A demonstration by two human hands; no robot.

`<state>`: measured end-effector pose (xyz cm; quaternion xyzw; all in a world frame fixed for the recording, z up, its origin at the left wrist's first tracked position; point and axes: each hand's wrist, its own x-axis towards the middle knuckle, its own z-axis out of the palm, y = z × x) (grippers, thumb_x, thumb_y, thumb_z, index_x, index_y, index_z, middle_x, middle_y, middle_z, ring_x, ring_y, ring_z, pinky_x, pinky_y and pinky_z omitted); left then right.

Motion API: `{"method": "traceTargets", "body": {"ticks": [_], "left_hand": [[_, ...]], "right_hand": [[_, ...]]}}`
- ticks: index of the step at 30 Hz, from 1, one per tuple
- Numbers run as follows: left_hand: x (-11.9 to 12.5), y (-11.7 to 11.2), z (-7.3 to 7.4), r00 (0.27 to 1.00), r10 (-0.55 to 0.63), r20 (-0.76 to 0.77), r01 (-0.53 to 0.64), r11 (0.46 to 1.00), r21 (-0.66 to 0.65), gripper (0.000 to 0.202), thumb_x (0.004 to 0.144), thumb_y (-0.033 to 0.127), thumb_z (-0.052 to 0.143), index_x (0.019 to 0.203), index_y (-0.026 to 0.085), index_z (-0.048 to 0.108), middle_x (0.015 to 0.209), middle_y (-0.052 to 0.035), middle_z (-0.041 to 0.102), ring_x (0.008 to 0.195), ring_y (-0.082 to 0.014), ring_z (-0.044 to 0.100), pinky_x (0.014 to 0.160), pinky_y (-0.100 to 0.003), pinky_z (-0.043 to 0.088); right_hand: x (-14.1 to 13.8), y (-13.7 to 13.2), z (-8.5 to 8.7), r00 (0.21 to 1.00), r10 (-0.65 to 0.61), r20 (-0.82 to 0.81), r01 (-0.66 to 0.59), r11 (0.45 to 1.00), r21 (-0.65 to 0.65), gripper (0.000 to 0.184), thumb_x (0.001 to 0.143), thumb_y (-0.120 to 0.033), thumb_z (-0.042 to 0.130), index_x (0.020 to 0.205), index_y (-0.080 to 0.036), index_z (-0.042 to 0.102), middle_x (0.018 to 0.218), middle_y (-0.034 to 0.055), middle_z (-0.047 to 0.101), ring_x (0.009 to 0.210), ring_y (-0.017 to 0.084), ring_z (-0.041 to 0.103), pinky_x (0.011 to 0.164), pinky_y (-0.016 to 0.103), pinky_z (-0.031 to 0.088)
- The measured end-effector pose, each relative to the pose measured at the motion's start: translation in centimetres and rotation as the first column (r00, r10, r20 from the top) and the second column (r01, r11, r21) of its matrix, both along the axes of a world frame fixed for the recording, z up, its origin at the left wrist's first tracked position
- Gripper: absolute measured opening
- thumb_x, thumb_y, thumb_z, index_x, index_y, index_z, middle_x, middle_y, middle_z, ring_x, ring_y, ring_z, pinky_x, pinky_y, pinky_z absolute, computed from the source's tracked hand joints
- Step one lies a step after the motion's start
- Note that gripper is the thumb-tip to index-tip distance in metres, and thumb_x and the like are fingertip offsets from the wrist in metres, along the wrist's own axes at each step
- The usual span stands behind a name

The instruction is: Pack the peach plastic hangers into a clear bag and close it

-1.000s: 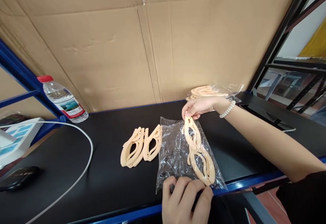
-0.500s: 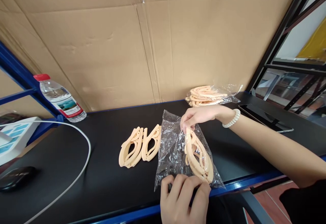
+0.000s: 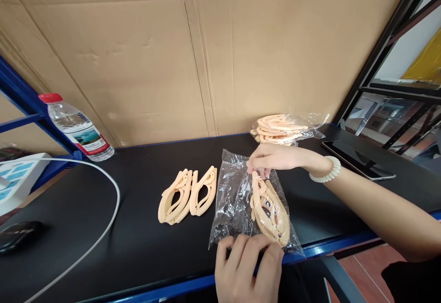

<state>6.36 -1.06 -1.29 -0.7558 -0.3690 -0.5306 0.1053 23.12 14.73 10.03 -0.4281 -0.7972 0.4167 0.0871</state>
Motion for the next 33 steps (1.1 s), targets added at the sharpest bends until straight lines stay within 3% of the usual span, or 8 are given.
{"method": "traceTargets", "body": {"ticks": [3, 7, 16, 22, 28, 31, 33], "left_hand": [[0.1, 0.0, 0.0, 1.000, -0.004, 0.002, 0.004, 1.000, 0.005, 0.014, 0.074, 0.005, 0.073, 0.080, 0.018, 0.070, 0.075, 0.0004, 0.071, 0.060, -0.0123, 0.058, 0.063, -0.031, 0.036], [0.0, -0.1, 0.0, 1.000, -0.010, 0.010, 0.010, 1.000, 0.006, 0.015, 0.074, 0.004, 0.073, 0.078, 0.018, 0.069, 0.074, 0.0003, 0.070, 0.059, -0.0120, 0.057, 0.061, -0.031, 0.035], [-0.2, 0.0, -0.5, 0.996, -0.035, -0.079, 0.034, 0.999, -0.026, 0.014, 0.081, 0.006, 0.065, 0.087, 0.018, 0.070, 0.080, -0.0015, 0.073, 0.062, -0.0131, 0.060, 0.055, -0.028, 0.038], [-0.3, -0.1, -0.1, 0.994, -0.033, -0.101, 0.030, 0.999, -0.031, 0.014, 0.079, 0.006, 0.067, 0.085, 0.018, 0.069, 0.075, -0.0008, 0.071, 0.057, -0.0125, 0.059, 0.053, -0.027, 0.038], [-0.2, 0.1, -0.4, 0.997, -0.008, -0.074, 0.006, 1.000, -0.022, 0.011, 0.078, 0.008, 0.068, 0.082, 0.018, 0.069, 0.071, -0.0005, 0.069, 0.056, -0.0120, 0.056, 0.051, -0.026, 0.037], [0.8, 0.0, -0.8, 0.999, -0.025, -0.027, 0.025, 1.000, 0.000, 0.011, 0.081, 0.009, 0.062, 0.081, 0.017, 0.069, 0.072, -0.0022, 0.070, 0.056, -0.0135, 0.056, 0.051, -0.028, 0.039], [1.7, -0.2, -0.9, 0.995, -0.084, 0.054, 0.082, 0.996, 0.033, 0.017, 0.083, 0.007, 0.056, 0.079, 0.017, 0.069, 0.068, -0.0019, 0.069, 0.055, -0.0133, 0.056, 0.051, -0.027, 0.039]], "right_hand": [[0.2, 0.5, 0.2, 0.993, 0.074, -0.093, -0.085, 0.990, -0.117, 0.027, 0.086, -0.031, 0.056, 0.095, -0.013, 0.074, 0.082, 0.0063, 0.070, 0.070, 0.016, 0.066, 0.061, 0.026, 0.057], [0.8, 1.2, 0.1, 0.981, 0.158, -0.111, -0.178, 0.962, -0.205, 0.026, 0.079, -0.035, 0.070, 0.091, -0.012, 0.073, 0.076, 0.0041, 0.069, 0.066, 0.014, 0.066, 0.063, 0.026, 0.058], [1.4, 2.6, -0.2, 0.969, 0.146, -0.200, -0.205, 0.926, -0.318, 0.027, 0.078, -0.037, 0.073, 0.087, -0.012, 0.069, 0.081, 0.0048, 0.069, 0.070, 0.013, 0.066, 0.067, 0.026, 0.057], [1.3, 2.3, -0.4, 0.985, 0.157, -0.076, -0.173, 0.922, -0.345, 0.031, 0.078, -0.042, 0.071, 0.085, -0.012, 0.069, 0.081, 0.0057, 0.071, 0.064, 0.014, 0.067, 0.062, 0.028, 0.058], [0.2, 1.5, -0.9, 0.989, 0.144, 0.015, -0.139, 0.970, -0.198, 0.024, 0.077, -0.034, 0.070, 0.085, -0.011, 0.073, 0.081, 0.0072, 0.072, 0.065, 0.015, 0.067, 0.063, 0.028, 0.056], [0.0, 1.3, -0.4, 0.978, 0.190, 0.080, -0.191, 0.982, 0.002, 0.030, 0.075, -0.018, 0.069, 0.104, -0.013, 0.071, 0.092, 0.0071, 0.073, 0.078, 0.018, 0.068, 0.070, 0.027, 0.053], [-0.3, 1.4, 0.2, 0.976, 0.169, 0.140, -0.189, 0.971, 0.148, 0.036, 0.071, -0.008, 0.066, 0.106, -0.014, 0.071, 0.095, 0.0073, 0.074, 0.085, 0.021, 0.068, 0.072, 0.028, 0.053]]}}
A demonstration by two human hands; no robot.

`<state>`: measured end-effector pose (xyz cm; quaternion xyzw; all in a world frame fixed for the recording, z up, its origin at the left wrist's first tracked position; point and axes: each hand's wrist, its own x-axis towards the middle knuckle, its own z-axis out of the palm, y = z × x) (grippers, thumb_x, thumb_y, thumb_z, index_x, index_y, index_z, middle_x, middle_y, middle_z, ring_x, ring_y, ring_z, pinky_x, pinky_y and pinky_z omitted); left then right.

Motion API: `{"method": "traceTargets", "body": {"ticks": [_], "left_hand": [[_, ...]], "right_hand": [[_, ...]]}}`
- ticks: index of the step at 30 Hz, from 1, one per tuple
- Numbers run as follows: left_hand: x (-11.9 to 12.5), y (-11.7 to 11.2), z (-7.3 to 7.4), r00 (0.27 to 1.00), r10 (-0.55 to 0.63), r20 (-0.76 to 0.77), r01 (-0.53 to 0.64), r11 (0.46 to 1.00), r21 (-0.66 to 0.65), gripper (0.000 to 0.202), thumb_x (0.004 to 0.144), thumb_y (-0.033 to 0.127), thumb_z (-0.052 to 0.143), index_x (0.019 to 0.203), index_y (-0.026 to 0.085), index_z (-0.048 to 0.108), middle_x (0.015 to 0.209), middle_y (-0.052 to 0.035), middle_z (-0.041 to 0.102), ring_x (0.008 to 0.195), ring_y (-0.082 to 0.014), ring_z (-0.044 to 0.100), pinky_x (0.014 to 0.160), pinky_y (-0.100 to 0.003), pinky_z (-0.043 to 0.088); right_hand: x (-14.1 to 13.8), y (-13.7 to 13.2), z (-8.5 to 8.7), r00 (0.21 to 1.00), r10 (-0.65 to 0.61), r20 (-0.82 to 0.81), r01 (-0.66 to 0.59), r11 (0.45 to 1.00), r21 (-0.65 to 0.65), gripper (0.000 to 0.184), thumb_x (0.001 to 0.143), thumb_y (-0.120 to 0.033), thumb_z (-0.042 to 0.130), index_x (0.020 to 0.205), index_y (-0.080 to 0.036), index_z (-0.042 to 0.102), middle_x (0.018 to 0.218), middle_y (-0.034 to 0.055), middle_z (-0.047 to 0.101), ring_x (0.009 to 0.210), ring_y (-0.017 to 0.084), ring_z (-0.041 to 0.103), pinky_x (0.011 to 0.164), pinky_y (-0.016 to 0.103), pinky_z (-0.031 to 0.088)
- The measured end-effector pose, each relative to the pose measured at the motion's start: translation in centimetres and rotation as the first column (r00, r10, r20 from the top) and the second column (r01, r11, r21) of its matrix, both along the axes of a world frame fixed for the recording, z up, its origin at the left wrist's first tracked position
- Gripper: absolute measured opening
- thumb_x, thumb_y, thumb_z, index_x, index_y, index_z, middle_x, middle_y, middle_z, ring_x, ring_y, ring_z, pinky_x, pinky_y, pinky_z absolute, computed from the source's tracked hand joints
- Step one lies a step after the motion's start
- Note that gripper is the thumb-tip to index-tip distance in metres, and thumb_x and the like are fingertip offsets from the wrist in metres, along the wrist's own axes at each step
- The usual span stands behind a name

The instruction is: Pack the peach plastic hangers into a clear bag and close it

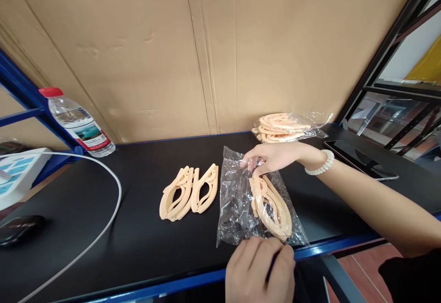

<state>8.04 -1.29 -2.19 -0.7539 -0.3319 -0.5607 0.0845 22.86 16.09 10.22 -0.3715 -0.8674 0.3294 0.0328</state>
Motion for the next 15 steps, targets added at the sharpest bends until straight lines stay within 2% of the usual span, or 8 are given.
{"method": "traceTargets", "body": {"ticks": [2, 4, 6, 7, 9, 10, 12, 15], "left_hand": [[0.5, -0.2, 0.2, 0.994, -0.063, 0.091, 0.060, 0.997, 0.042, 0.021, 0.082, 0.004, 0.054, 0.072, 0.018, 0.067, 0.061, 0.0012, 0.067, 0.050, -0.0111, 0.054, 0.049, -0.026, 0.039], [0.0, -0.2, 0.9, 0.982, -0.054, 0.181, 0.039, 0.996, 0.084, 0.023, 0.082, 0.004, 0.055, 0.067, 0.018, 0.065, 0.056, 0.0031, 0.065, 0.048, -0.0102, 0.054, 0.049, -0.025, 0.040], [-1.6, 0.0, 1.8, 0.978, -0.001, 0.207, -0.017, 0.996, 0.087, 0.021, 0.085, 0.009, 0.056, 0.071, 0.018, 0.067, 0.060, 0.0012, 0.067, 0.054, -0.0122, 0.058, 0.056, -0.027, 0.046], [-2.7, 0.2, 2.4, 0.992, 0.010, 0.122, -0.017, 0.998, 0.057, 0.017, 0.085, 0.012, 0.057, 0.077, 0.018, 0.070, 0.068, -0.0011, 0.070, 0.062, -0.0145, 0.062, 0.063, -0.030, 0.050], [-4.9, 0.4, 3.2, 0.994, 0.006, -0.112, -0.015, 0.997, -0.079, 0.018, 0.085, 0.014, 0.058, 0.097, 0.017, 0.071, 0.090, -0.0065, 0.074, 0.081, -0.0198, 0.067, 0.076, -0.034, 0.053], [-5.9, 0.5, 3.4, 0.973, -0.006, -0.230, -0.029, 0.989, -0.147, 0.025, 0.083, 0.015, 0.061, 0.107, 0.016, 0.069, 0.099, -0.0083, 0.073, 0.090, -0.0221, 0.067, 0.081, -0.036, 0.053], [-7.1, 0.7, 3.5, 0.950, 0.006, -0.311, -0.065, 0.982, -0.180, 0.029, 0.083, 0.019, 0.062, 0.112, 0.017, 0.066, 0.108, -0.0097, 0.072, 0.098, -0.0251, 0.065, 0.084, -0.039, 0.053], [-7.4, 0.9, 2.8, 0.942, 0.030, -0.334, -0.090, 0.982, -0.166, 0.029, 0.084, 0.020, 0.061, 0.113, 0.017, 0.066, 0.110, -0.0092, 0.071, 0.101, -0.0263, 0.065, 0.087, -0.041, 0.052]], "right_hand": [[-0.7, 0.2, 0.7, 0.998, -0.056, -0.012, 0.057, 0.993, 0.099, 0.038, 0.071, -0.001, 0.058, 0.103, -0.015, 0.071, 0.100, 0.0079, 0.074, 0.090, 0.022, 0.068, 0.075, 0.028, 0.053], [-2.3, 0.5, 1.4, 0.990, -0.095, -0.109, 0.115, 0.973, 0.200, 0.043, 0.073, 0.003, 0.049, 0.106, -0.015, 0.070, 0.109, 0.0082, 0.072, 0.097, 0.020, 0.067, 0.082, 0.028, 0.051], [-4.5, 1.1, 1.9, 0.976, -0.021, -0.219, 0.089, 0.948, 0.305, 0.044, 0.079, 0.002, 0.044, 0.112, -0.014, 0.067, 0.114, 0.0085, 0.070, 0.103, 0.018, 0.065, 0.089, 0.027, 0.049], [-5.7, 1.4, 2.0, 0.969, 0.073, -0.237, 0.015, 0.937, 0.350, 0.039, 0.083, 0.000, 0.045, 0.111, -0.014, 0.067, 0.112, 0.0084, 0.071, 0.101, 0.017, 0.065, 0.089, 0.027, 0.048], [-8.1, 2.2, 1.8, 0.948, 0.314, -0.041, -0.280, 0.892, 0.354, 0.028, 0.086, -0.009, 0.053, 0.109, -0.015, 0.068, 0.112, 0.0078, 0.070, 0.101, 0.018, 0.064, 0.091, 0.029, 0.045], [-9.2, 2.7, 1.5, 0.927, 0.373, 0.025, -0.361, 0.875, 0.323, 0.024, 0.081, -0.013, 0.064, 0.105, -0.015, 0.070, 0.110, 0.0074, 0.071, 0.101, 0.020, 0.063, 0.091, 0.030, 0.044], [-10.7, 3.4, 0.6, 0.887, 0.444, 0.130, -0.462, 0.848, 0.260, 0.033, 0.070, -0.018, 0.078, 0.102, -0.015, 0.071, 0.105, 0.0065, 0.070, 0.097, 0.021, 0.062, 0.087, 0.030, 0.043], [-11.6, 4.2, -1.0, 0.868, 0.463, 0.180, -0.494, 0.843, 0.211, 0.038, 0.064, -0.020, 0.083, 0.099, -0.014, 0.070, 0.091, 0.0030, 0.067, 0.083, 0.018, 0.059, 0.073, 0.026, 0.042]]}}
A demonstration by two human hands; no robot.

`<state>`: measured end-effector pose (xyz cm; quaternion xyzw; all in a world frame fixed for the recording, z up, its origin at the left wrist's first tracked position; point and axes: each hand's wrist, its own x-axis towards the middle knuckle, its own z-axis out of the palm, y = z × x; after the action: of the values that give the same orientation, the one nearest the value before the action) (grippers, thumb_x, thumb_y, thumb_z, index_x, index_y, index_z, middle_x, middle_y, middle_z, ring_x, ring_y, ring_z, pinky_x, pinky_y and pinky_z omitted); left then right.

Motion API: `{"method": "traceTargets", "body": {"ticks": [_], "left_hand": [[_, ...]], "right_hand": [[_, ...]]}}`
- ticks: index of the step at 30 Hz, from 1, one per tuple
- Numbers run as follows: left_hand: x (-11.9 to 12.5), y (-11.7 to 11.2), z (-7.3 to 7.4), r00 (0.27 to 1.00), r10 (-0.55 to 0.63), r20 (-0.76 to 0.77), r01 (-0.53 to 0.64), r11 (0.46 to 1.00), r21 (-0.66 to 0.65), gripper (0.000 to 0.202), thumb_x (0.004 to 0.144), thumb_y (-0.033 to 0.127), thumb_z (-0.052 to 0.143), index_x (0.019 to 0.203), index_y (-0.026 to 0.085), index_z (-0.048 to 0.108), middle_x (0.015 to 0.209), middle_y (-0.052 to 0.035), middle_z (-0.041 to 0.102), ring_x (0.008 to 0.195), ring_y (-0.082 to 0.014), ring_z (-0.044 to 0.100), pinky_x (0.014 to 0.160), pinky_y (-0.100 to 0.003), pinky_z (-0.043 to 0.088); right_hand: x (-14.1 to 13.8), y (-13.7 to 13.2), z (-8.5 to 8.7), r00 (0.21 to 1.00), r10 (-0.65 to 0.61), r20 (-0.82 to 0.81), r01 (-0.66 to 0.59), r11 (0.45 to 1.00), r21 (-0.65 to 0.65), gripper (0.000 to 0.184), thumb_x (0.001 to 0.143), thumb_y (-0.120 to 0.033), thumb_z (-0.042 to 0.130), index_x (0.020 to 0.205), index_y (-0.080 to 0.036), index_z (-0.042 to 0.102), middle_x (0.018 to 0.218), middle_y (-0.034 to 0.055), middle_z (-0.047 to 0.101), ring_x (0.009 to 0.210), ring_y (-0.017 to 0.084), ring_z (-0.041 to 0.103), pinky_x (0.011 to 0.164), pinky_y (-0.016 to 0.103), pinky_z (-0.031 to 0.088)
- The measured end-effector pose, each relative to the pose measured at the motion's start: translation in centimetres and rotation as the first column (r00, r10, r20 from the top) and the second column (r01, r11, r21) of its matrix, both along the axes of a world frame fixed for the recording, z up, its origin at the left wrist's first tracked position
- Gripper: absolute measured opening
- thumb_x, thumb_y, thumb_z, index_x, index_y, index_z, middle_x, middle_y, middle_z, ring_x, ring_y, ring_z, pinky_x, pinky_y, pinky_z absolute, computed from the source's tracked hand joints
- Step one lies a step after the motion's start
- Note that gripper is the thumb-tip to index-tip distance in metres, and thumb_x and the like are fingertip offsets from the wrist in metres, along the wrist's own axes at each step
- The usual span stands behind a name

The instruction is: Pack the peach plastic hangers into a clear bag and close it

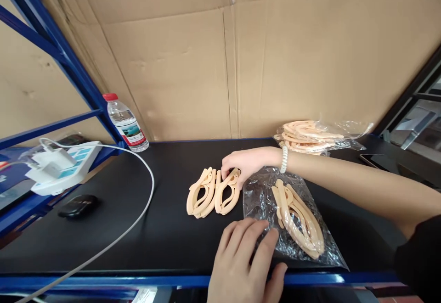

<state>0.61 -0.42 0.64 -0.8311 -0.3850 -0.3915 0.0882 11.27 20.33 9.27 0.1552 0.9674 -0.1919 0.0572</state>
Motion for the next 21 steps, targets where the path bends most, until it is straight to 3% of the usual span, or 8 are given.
{"method": "traceTargets", "body": {"ticks": [4, 7, 13, 16, 18, 21], "left_hand": [[0.7, 0.4, -0.8, 0.999, 0.037, 0.010, -0.038, 0.998, 0.049, 0.026, 0.084, 0.020, 0.058, 0.108, 0.017, 0.068, 0.105, -0.0062, 0.073, 0.097, -0.0256, 0.067, 0.084, -0.040, 0.052], [0.9, 0.6, -1.1, 0.998, 0.051, 0.026, -0.054, 0.993, 0.106, 0.024, 0.085, 0.021, 0.055, 0.103, 0.017, 0.069, 0.100, -0.0047, 0.075, 0.091, -0.0251, 0.068, 0.079, -0.039, 0.052], [0.4, 0.9, -1.9, 0.999, 0.048, -0.001, -0.048, 0.989, 0.140, 0.025, 0.085, 0.023, 0.056, 0.105, 0.018, 0.069, 0.101, -0.0047, 0.075, 0.093, -0.0254, 0.068, 0.081, -0.038, 0.051], [0.4, 0.9, -2.2, 0.999, 0.046, 0.018, -0.048, 0.990, 0.135, 0.024, 0.088, 0.026, 0.054, 0.105, 0.019, 0.069, 0.101, -0.0038, 0.075, 0.093, -0.0251, 0.068, 0.081, -0.038, 0.051], [0.5, 0.8, -2.3, 0.996, 0.066, 0.053, -0.072, 0.991, 0.114, 0.024, 0.091, 0.028, 0.050, 0.104, 0.020, 0.069, 0.100, -0.0026, 0.075, 0.093, -0.0246, 0.068, 0.081, -0.038, 0.050], [0.6, 0.7, -2.4, 0.993, 0.080, 0.084, -0.088, 0.991, 0.097, 0.026, 0.094, 0.030, 0.047, 0.104, 0.022, 0.069, 0.100, -0.0018, 0.075, 0.095, -0.0240, 0.068, 0.083, -0.038, 0.050]], "right_hand": [[0.2, 0.6, -1.1, 0.999, -0.019, 0.039, 0.020, 1.000, -0.013, 0.026, 0.065, -0.022, 0.081, 0.085, -0.013, 0.068, 0.077, -0.0009, 0.058, 0.070, 0.014, 0.051, 0.060, 0.024, 0.035], [0.6, 0.8, -0.8, 0.999, -0.039, 0.026, 0.040, 0.999, -0.020, 0.020, 0.066, -0.020, 0.079, 0.071, -0.013, 0.061, 0.078, -0.0008, 0.053, 0.070, 0.014, 0.047, 0.060, 0.025, 0.033], [1.8, 0.7, 2.6, 0.995, -0.047, -0.083, 0.035, 0.990, -0.138, 0.009, 0.086, -0.020, 0.061, 0.082, -0.015, 0.055, 0.076, -0.0015, 0.053, 0.069, 0.012, 0.050, 0.063, 0.023, 0.038], [3.2, 0.7, 4.7, 0.988, -0.076, -0.136, 0.050, 0.981, -0.185, 0.014, 0.093, -0.023, 0.048, 0.082, -0.016, 0.052, 0.072, -0.0013, 0.051, 0.065, 0.012, 0.050, 0.063, 0.024, 0.040], [4.7, 0.7, 5.7, 0.979, -0.121, -0.167, 0.083, 0.972, -0.218, 0.019, 0.095, -0.024, 0.044, 0.080, -0.016, 0.052, 0.071, -0.0005, 0.051, 0.065, 0.012, 0.049, 0.066, 0.026, 0.041], [7.5, 0.3, 6.0, 0.940, -0.287, -0.183, 0.225, 0.927, -0.300, 0.021, 0.095, -0.029, 0.046, 0.083, -0.016, 0.059, 0.073, 0.0021, 0.055, 0.068, 0.014, 0.051, 0.067, 0.029, 0.042]]}}
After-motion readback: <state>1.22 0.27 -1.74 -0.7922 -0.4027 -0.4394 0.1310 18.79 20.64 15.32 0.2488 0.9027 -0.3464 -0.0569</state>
